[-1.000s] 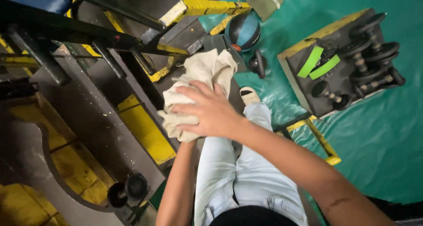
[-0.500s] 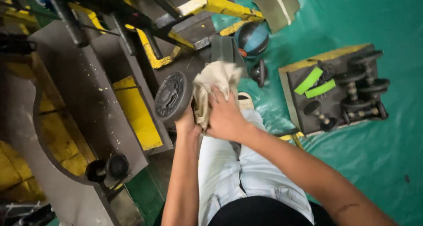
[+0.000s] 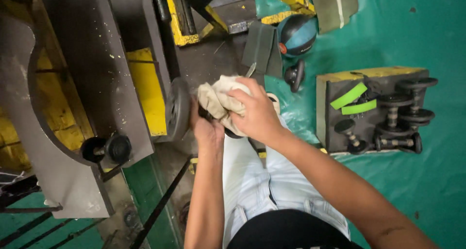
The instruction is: Wiping down dumbbells and other gym equipment with a cloth.
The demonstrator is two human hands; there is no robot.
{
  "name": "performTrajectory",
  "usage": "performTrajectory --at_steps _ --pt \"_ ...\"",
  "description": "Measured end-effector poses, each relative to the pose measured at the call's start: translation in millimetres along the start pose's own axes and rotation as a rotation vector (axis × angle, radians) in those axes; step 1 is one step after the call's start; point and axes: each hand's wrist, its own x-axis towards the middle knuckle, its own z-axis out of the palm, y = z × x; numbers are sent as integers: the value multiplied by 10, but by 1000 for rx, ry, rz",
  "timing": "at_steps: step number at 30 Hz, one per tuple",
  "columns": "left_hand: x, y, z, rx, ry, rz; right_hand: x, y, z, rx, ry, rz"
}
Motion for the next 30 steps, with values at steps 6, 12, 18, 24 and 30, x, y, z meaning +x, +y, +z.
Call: performTrajectory --at_steps 6,12,18,24,30 --pt "-7 66 -206 -194 -230 82 123 646 130 1058 171 647" --pt "-117 154 94 -359 -597 -1 178 446 375 1536 -191 982" --pt "-130 218 -13 -388 -776 -55 406 566 576 1436 -39 1097" --pt "-136 272 -223 -390 -715 -94 292 580 262 1504 -316 913" --pt "-86 244 -466 -365 -621 -91 -40 750 929 1398 -217 1024"
